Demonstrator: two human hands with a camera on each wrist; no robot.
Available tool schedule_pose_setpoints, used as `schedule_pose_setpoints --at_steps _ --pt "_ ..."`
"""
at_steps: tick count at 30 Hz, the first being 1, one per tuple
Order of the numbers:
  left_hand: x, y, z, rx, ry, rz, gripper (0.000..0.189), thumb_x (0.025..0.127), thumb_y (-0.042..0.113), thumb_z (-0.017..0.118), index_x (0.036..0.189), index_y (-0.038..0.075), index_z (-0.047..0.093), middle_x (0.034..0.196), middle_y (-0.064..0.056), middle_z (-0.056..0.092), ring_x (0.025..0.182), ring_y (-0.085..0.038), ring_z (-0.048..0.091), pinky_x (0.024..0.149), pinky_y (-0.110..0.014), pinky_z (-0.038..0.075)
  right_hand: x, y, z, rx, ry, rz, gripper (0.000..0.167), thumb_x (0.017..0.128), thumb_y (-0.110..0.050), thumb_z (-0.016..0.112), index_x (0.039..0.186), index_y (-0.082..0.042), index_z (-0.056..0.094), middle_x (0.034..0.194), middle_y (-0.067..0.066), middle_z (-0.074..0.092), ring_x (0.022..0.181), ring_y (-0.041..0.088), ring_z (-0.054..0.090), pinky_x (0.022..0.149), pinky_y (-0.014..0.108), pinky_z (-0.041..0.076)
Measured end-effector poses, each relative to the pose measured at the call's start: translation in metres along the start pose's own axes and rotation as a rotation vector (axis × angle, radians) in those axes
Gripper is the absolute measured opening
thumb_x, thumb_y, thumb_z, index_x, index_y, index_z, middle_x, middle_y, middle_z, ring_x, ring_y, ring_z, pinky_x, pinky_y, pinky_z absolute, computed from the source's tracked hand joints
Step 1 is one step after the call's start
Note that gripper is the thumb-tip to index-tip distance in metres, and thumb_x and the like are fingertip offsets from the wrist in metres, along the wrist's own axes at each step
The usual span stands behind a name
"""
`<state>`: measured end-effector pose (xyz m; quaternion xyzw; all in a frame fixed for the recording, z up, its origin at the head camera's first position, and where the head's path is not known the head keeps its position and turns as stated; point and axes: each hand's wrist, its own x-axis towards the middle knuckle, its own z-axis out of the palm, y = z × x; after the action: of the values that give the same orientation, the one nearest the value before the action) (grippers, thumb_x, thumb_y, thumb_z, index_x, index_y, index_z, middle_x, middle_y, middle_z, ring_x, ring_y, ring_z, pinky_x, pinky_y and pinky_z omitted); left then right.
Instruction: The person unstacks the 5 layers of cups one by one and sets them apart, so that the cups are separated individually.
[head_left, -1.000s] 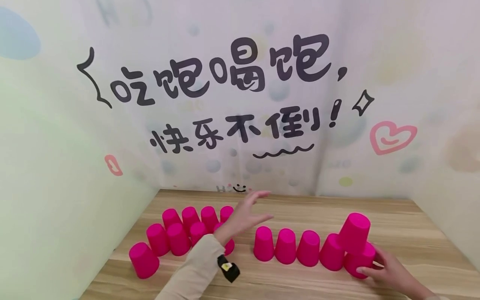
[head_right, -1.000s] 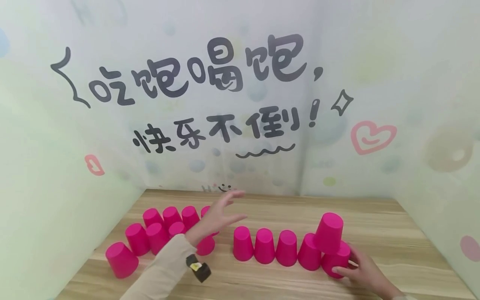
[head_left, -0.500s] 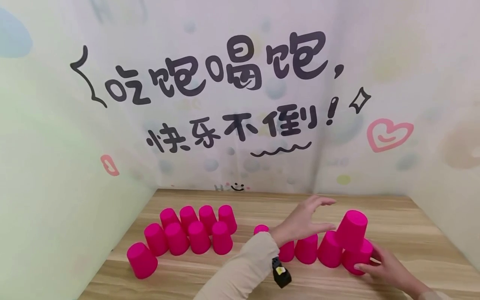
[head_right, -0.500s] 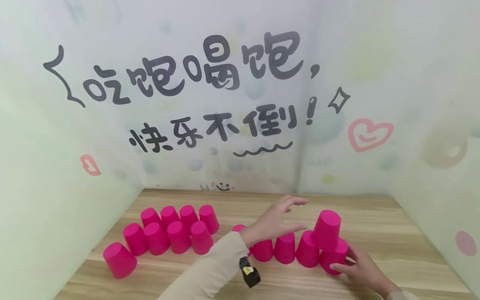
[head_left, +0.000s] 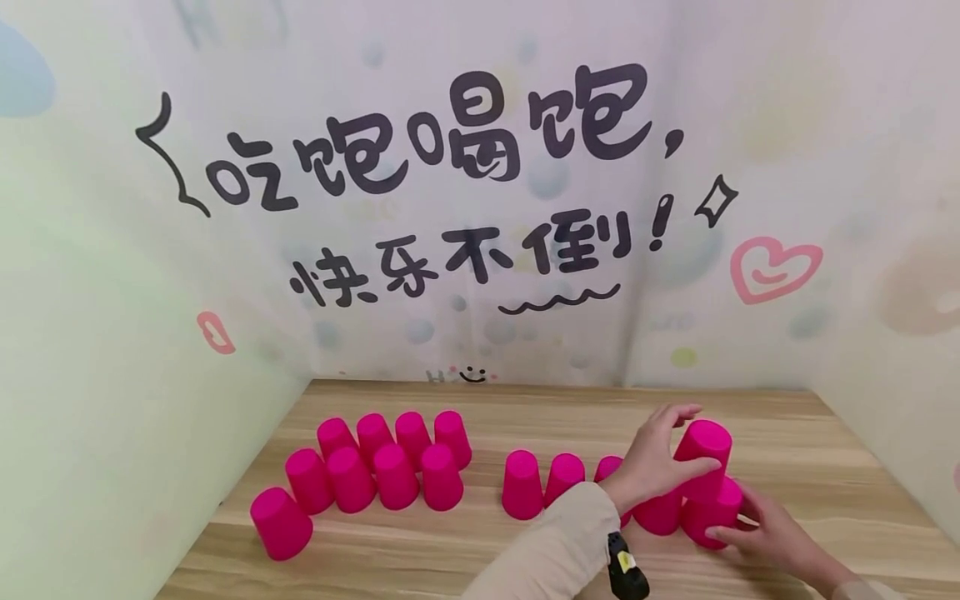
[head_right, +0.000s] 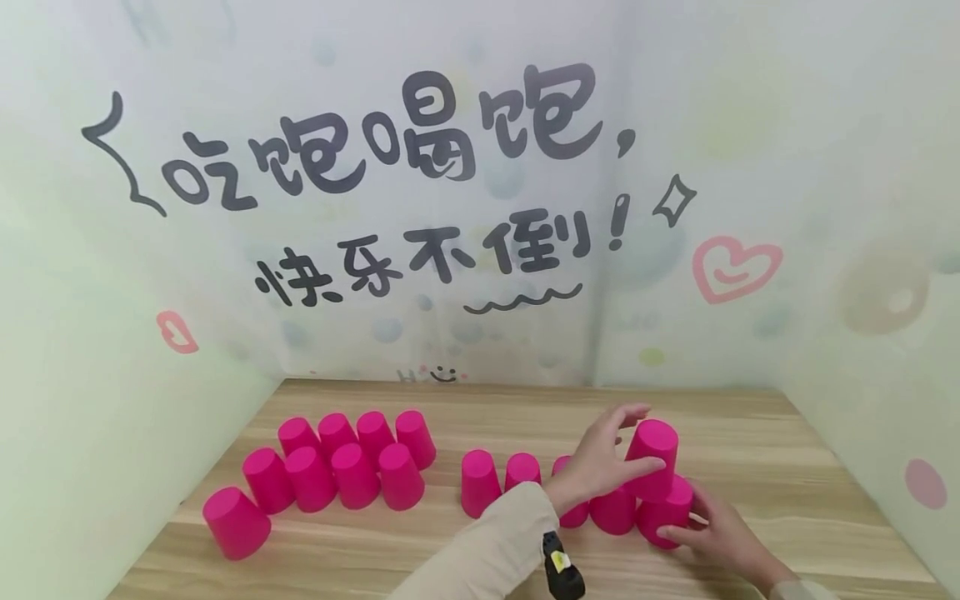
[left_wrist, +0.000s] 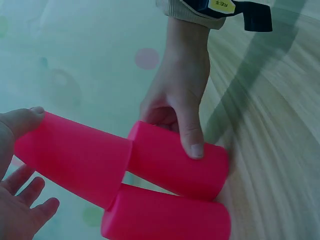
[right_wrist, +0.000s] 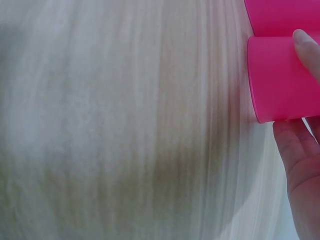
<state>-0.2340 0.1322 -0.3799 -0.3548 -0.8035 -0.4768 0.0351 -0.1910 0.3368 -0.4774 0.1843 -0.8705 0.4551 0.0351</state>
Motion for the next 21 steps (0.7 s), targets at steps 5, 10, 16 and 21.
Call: schedule_pose_setpoints --at_steps 5,10,16,21 --pt "-0.0035 -0.0031 0.0071 -0.110 -0.001 -0.076 0.056 0.076 0.020 0.070 0.125 0.018 0.043 0.112 0.011 0.051 0.102 0.000 0.046 0.076 -0.014 0.043 0.0005 0.0006 0.0003 0.003 -0.010 0.024 0.057 0.075 -0.011 0.069 0.118 0.010 0.039 0.097 -0.025 0.052 0.085 -0.006 0.054 0.065 0.021 0.051" --pt "-0.0061 -0.0065 0.0100 -0.189 0.004 -0.118 0.054 0.076 0.017 0.070 0.124 0.022 0.044 0.108 0.014 0.051 0.097 0.002 0.047 0.072 -0.014 0.044 0.0008 0.0041 0.0027 0.008 0.026 -0.068 0.053 0.072 -0.004 0.070 0.114 0.012 0.041 0.098 -0.020 0.055 0.084 -0.004 0.056 0.064 0.019 0.050" --pt "-0.0082 -0.0069 0.0111 -0.225 0.029 -0.121 0.054 0.077 0.017 0.069 0.124 0.022 0.045 0.109 0.014 0.051 0.095 0.002 0.046 0.071 -0.015 0.045 0.0026 0.0010 0.0012 0.008 -0.005 0.019 0.058 0.074 -0.010 0.070 0.119 0.010 0.040 0.100 -0.008 0.058 0.084 -0.002 0.056 0.065 0.022 0.051" --pt "-0.0082 -0.0064 0.0075 -0.262 0.069 -0.096 0.051 0.077 0.015 0.069 0.122 0.019 0.046 0.108 0.012 0.051 0.095 0.003 0.047 0.076 -0.016 0.044 0.0042 -0.0032 -0.0010 0.015 -0.056 0.137 0.064 0.076 -0.016 0.069 0.124 0.009 0.035 0.107 0.023 0.054 0.086 0.004 0.057 0.067 0.028 0.052"
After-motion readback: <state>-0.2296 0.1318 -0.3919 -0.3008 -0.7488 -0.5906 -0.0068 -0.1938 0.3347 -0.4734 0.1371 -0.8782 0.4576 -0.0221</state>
